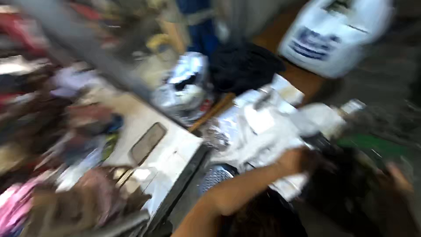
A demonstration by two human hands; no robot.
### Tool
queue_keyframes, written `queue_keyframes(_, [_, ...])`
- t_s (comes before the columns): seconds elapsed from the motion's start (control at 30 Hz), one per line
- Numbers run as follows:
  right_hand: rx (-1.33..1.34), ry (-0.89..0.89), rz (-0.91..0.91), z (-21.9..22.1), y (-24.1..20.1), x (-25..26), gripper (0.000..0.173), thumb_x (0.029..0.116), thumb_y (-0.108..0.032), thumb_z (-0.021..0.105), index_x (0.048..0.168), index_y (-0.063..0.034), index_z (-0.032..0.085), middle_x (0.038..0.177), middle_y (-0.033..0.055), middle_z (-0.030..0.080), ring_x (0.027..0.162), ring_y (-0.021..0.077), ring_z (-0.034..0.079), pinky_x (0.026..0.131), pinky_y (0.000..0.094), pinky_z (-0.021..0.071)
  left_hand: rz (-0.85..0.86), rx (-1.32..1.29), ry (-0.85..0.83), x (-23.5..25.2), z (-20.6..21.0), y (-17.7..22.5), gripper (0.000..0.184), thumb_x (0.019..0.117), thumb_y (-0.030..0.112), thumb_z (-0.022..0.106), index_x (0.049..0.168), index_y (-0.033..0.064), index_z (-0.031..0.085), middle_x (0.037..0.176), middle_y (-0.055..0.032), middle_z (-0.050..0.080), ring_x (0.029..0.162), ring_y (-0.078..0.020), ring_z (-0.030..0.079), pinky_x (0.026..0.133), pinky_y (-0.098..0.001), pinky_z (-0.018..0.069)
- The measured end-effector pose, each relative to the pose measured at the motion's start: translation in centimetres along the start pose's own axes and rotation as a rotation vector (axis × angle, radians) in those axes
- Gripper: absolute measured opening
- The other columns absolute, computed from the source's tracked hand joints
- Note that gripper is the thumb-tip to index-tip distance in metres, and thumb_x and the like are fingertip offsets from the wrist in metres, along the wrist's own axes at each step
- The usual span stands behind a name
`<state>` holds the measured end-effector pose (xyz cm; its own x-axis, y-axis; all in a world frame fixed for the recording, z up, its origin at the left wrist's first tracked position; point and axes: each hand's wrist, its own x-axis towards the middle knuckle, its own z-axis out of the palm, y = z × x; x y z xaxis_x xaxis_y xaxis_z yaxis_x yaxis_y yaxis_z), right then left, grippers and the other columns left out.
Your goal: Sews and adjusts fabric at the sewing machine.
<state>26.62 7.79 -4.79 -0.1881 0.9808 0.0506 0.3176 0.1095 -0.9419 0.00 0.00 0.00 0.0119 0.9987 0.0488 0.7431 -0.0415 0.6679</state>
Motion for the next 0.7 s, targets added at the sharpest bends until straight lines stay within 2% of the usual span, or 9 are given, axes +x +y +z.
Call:
queue_keyframes(0.07, [-0.199, 0.091, 0.070, -0.1, 0.6, 0.5, 0.041, 0.1039, -0.013, 0.055, 0.142, 0.0021, 0.054, 0.131, 0.0198, 0.063, 0.116, 0.0152, 0.063, 0.101, 0.0331, 0.0524, 0.047, 0.211, -0.255, 1.2, 0.4, -0.1, 0.034, 0.1030, 0.020, 0.057, 0.132, 0.0058, 0.068, 0.129, -0.0161, 0.069, 0.114, -0.0307, 0.069, 0.095, -0.0494, 0.0567])
queue_keyframes(0.13, [-0.391, 0.067, 0.024, -1.5, 2.9, 0.7, 0.046, 0.1049, -0.017, 0.056, 0.150, -0.0063, 0.051, 0.140, 0.0199, 0.061, 0.125, 0.0283, 0.062, 0.108, 0.0466, 0.0488, 0.248, 0.308, -0.219, 1.6, 2.3, -1.7, 0.036, 0.1031, 0.024, 0.056, 0.132, 0.0068, 0.069, 0.135, -0.0117, 0.067, 0.124, -0.0307, 0.065, 0.099, -0.0490, 0.0552])
queue_keyframes(0.2, [-0.358, 0.042, 0.002, -2.4, 4.1, 2.1, 0.049, 0.1019, -0.014, 0.059, 0.149, -0.0011, 0.051, 0.142, 0.0250, 0.058, 0.126, 0.0344, 0.062, 0.110, 0.0476, 0.0470, 0.349, 0.336, -0.186, 2.1, 3.1, -2.9, 0.039, 0.1052, 0.029, 0.052, 0.131, 0.0051, 0.069, 0.145, -0.0087, 0.062, 0.133, -0.0315, 0.058, 0.108, -0.0484, 0.0492])
queue_keyframes(0.33, [-0.251, -0.025, -0.002, -3.0, 4.3, 3.3, 0.049, 0.1009, -0.011, 0.059, 0.147, 0.0028, 0.051, 0.141, 0.0259, 0.059, 0.124, 0.0307, 0.063, 0.108, 0.0422, 0.0481, 0.411, 0.392, -0.166, 2.3, 3.0, -3.2, 0.042, 0.1060, 0.030, 0.048, 0.129, 0.0031, 0.070, 0.143, -0.0111, 0.063, 0.129, -0.0326, 0.061, 0.108, -0.0471, 0.0479])
queue_keyframes(0.47, [-0.203, -0.025, 0.033, -3.6, 5.5, 3.8, 0.049, 0.1041, -0.025, 0.057, 0.148, -0.0037, 0.052, 0.136, 0.0221, 0.063, 0.115, 0.0247, 0.067, 0.103, 0.0408, 0.0518, 0.434, 0.433, -0.189, 2.5, 2.9, -3.4, 0.045, 0.1078, 0.033, 0.043, 0.132, 0.0040, 0.068, 0.145, -0.0100, 0.061, 0.130, -0.0299, 0.060, 0.111, -0.0440, 0.0447])
queue_keyframes(0.57, [-0.155, -0.008, 0.173, -3.7, 5.0, 4.8, 0.045, 0.1063, -0.036, 0.053, 0.139, -0.0063, 0.063, 0.132, 0.0168, 0.067, 0.120, 0.0214, 0.066, 0.107, 0.0430, 0.0496, 0.435, 0.436, -0.195, 2.6, 2.8, -3.5, 0.046, 0.1086, 0.034, 0.043, 0.134, 0.0042, 0.067, 0.146, -0.0091, 0.061, 0.130, -0.0287, 0.060, 0.112, -0.0431, 0.0440])
queue_keyframes(0.63, [-0.137, 0.011, 0.369, -2.9, 3.6, 5.9, 0.047, 0.1100, -0.039, 0.043, 0.118, 0.0001, 0.068, 0.108, 0.0165, 0.069, 0.098, 0.0205, 0.065, 0.090, 0.0437, 0.0527, 0.438, 0.431, -0.202, 2.5, 2.5, -3.5, 0.047, 0.1090, 0.034, 0.042, 0.133, 0.0038, 0.068, 0.147, -0.0092, 0.060, 0.131, -0.0291, 0.060, 0.112, -0.0429, 0.0437])
queue_keyframes(0.67, [-0.105, -0.004, 0.539, -2.8, 3.2, 6.8, 0.054, 0.1105, -0.043, 0.039, 0.118, 0.0018, 0.067, 0.106, 0.0186, 0.068, 0.094, 0.0238, 0.065, 0.087, 0.0472, 0.0536, 0.439, 0.430, -0.199, 2.6, 2.5, -3.4, 0.046, 0.1089, 0.035, 0.043, 0.133, 0.0041, 0.068, 0.147, -0.0087, 0.060, 0.131, -0.0286, 0.060, 0.112, -0.0424, 0.0440])
queue_keyframes(0.7, [-0.055, -0.036, 0.684, -2.8, 3.3, 7.4, 0.055, 0.1107, -0.046, 0.034, 0.123, -0.0016, 0.064, 0.101, 0.0142, 0.065, 0.085, 0.0197, 0.062, 0.078, 0.0422, 0.0537, 0.438, 0.433, -0.197, 2.6, 2.5, -3.4, 0.046, 0.1087, 0.035, 0.043, 0.133, 0.0045, 0.068, 0.147, -0.0083, 0.060, 0.131, -0.0284, 0.060, 0.112, -0.0423, 0.0441])
